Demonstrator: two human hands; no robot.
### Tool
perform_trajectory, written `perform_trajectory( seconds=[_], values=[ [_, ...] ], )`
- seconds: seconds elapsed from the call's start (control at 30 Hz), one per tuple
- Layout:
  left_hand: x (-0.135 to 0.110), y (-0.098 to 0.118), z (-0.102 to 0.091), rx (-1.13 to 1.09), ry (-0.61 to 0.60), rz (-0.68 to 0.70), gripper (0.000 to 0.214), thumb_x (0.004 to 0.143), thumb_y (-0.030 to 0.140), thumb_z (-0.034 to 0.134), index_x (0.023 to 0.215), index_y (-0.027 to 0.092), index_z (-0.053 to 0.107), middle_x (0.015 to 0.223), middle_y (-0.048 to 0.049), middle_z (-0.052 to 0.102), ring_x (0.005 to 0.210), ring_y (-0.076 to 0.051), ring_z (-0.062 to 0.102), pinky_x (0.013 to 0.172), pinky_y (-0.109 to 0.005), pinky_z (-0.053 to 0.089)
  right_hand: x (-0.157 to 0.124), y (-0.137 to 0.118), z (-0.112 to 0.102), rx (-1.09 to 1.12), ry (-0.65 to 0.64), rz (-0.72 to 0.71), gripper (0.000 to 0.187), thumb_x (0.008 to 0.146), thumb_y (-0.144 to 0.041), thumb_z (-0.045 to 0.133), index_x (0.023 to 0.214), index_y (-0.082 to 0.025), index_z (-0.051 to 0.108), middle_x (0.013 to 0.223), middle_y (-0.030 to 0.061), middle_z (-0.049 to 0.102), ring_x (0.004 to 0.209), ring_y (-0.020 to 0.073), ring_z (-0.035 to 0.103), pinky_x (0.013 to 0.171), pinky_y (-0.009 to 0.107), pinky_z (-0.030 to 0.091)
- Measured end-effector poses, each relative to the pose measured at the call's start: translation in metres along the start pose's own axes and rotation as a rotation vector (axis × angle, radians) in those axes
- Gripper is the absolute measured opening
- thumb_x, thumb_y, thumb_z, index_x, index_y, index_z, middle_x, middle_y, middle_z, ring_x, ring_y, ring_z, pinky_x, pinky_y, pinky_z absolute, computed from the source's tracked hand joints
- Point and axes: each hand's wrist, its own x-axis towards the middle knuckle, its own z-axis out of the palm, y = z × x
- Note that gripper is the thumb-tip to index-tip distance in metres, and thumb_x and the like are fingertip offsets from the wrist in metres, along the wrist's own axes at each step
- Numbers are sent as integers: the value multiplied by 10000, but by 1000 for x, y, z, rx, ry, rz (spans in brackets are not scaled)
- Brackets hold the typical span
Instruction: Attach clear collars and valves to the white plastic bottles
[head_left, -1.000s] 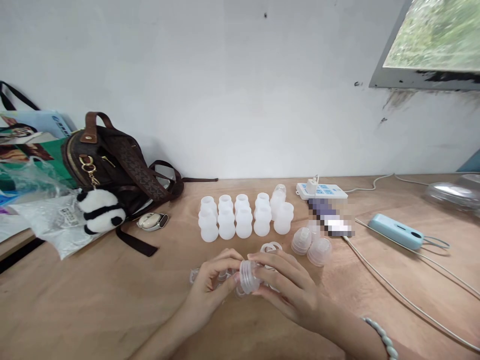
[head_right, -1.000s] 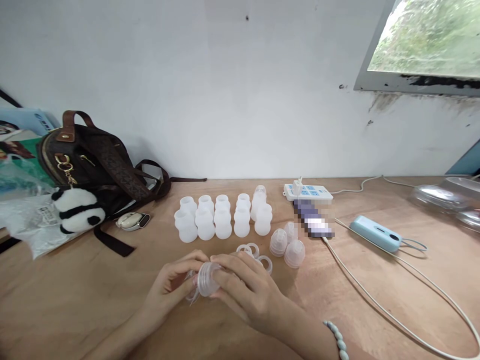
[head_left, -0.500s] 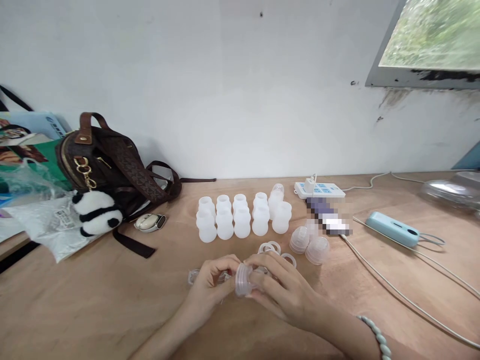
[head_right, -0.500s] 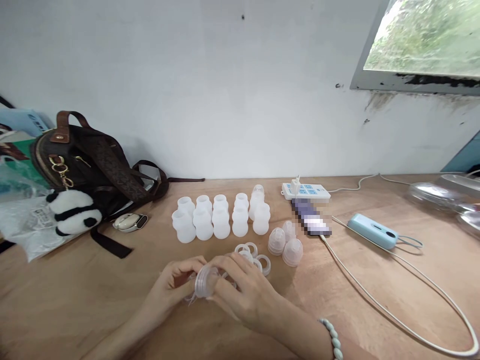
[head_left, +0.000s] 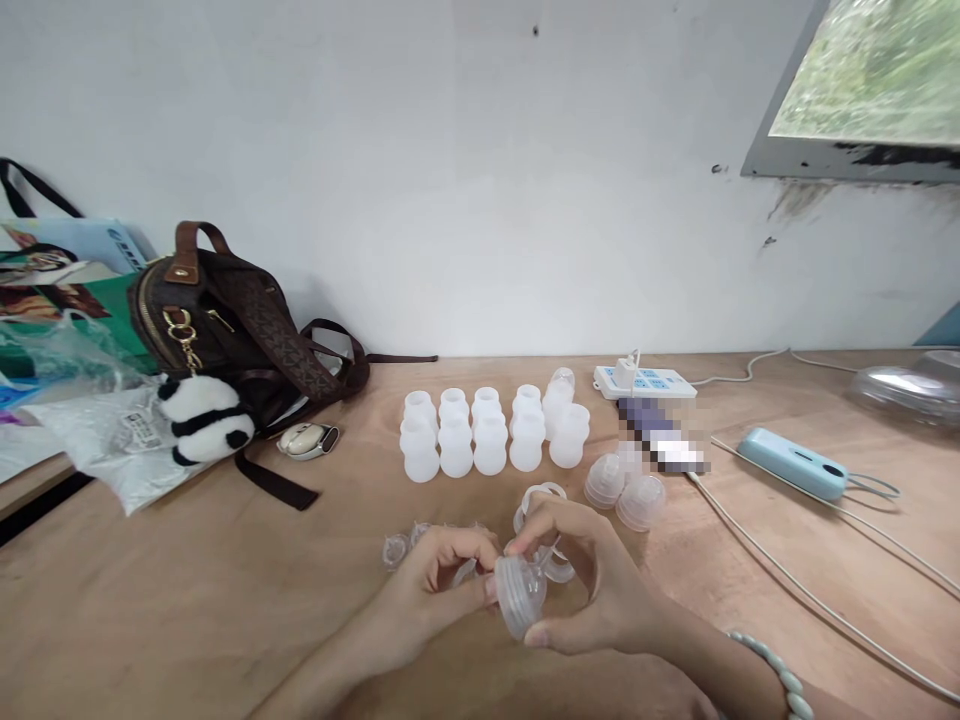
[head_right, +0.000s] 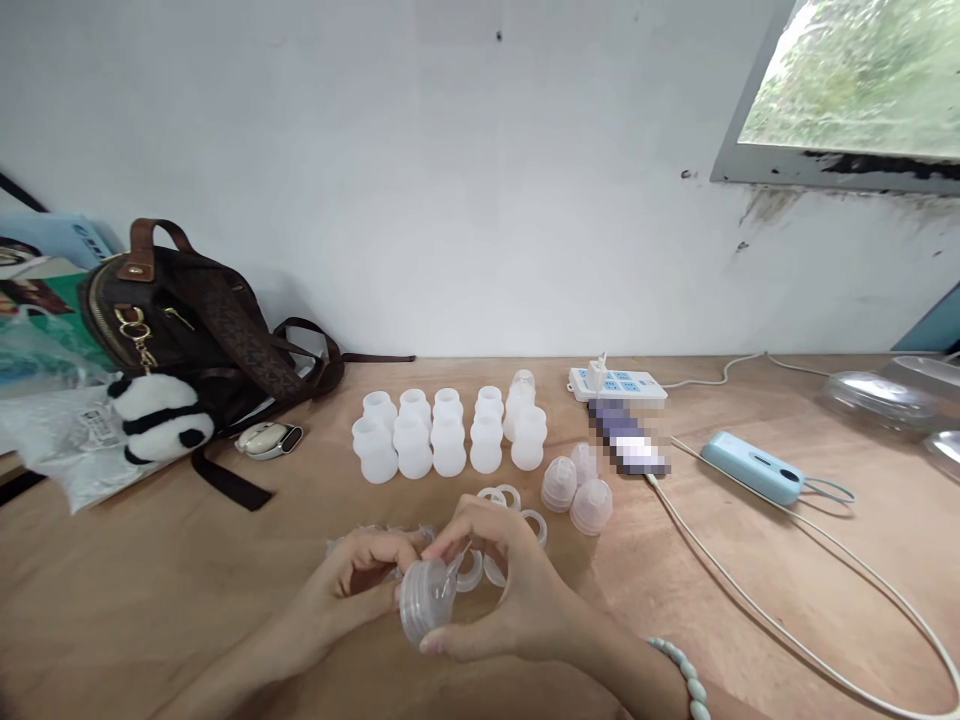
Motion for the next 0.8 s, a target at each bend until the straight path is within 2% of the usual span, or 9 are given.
perform_trajectory(
  seconds=[0.1, 0.17, 0.27, 0.3, 0.4, 0.47, 0.53, 0.63, 0.8],
  values=[
    [2, 3, 2, 1, -10, 7, 281, 867, 391, 673, 718, 155, 637, 710, 2, 580, 721, -144, 503, 707, -251, 373, 1, 4, 2, 230, -1, 115, 409, 564, -311, 890, 897, -196, 682, 804, 2, 574, 687, 130, 519, 613, 247, 398],
    [2, 6, 0, 2, -16, 27, 282, 868, 390, 669, 715, 154, 645, 703, -1, 580, 710, -143, 508, 698, -252, 376, 3, 8, -2, 358, 34, 178, 364, 595, -342, 867, 864, -192, 673, 764, 1, 592, 627, 120, 521, 568, 239, 396],
    [-2, 13, -15, 3, 16, 34, 273, 866, 391, 662, 732, 153, 670, 731, -20, 609, 686, -149, 533, 662, -255, 391, 10, 10, -20, 503, 207, 206, 335, 686, -499, 772, 752, -204, 627, 618, -16, 574, 513, 125, 491, 493, 248, 407],
    [-4, 15, -23, 9, 66, 24, 262, 864, 379, 662, 723, 157, 667, 733, -19, 608, 674, -149, 537, 640, -251, 394, 13, 9, -28, 518, 275, 191, 357, 705, -543, 741, 727, -208, 618, 586, -20, 557, 506, 133, 491, 494, 260, 425],
    [-16, 21, -52, 127, 308, 71, 221, 845, 381, 668, 746, 183, 673, 745, -10, 627, 690, -158, 547, 653, -251, 414, 20, 3, -50, 459, 398, 148, 334, 770, -533, 683, 739, -203, 643, 638, -3, 575, 574, 143, 519, 566, 270, 469],
    [-25, 21, -69, 298, 411, 68, 227, 858, 398, 634, 773, 194, 686, 769, -15, 641, 741, -181, 564, 690, -263, 430, 21, -1, -58, 395, 438, 116, 303, 798, -495, 666, 747, -196, 660, 683, 10, 593, 618, 144, 530, 585, 260, 462],
    [-32, 16, -80, 515, 432, 61, 257, 863, 412, 613, 733, 200, 679, 718, -3, 625, 694, -173, 546, 651, -258, 410, 21, -3, -60, 361, 449, 106, 270, 800, -466, 675, 780, -196, 677, 713, 14, 603, 644, 144, 534, 588, 252, 450],
    [-41, 2, -86, 784, 476, 85, 253, 881, 398, 581, 733, 215, 672, 719, 2, 633, 704, -181, 571, 686, -272, 415, 20, -2, -58, 343, 464, 126, 233, 785, -430, 706, 818, -200, 690, 744, 13, 609, 655, 137, 531, 599, 247, 450],
    [-55, -12, -93, 958, 620, 135, 251, 877, 418, 554, 755, 226, 661, 774, -14, 668, 752, -206, 603, 728, -290, 429, 19, 2, -55, 321, 479, 158, 230, 774, -424, 729, 853, -210, 699, 802, 25, 640, 681, 138, 545, 600, 242, 461]
  ],
)
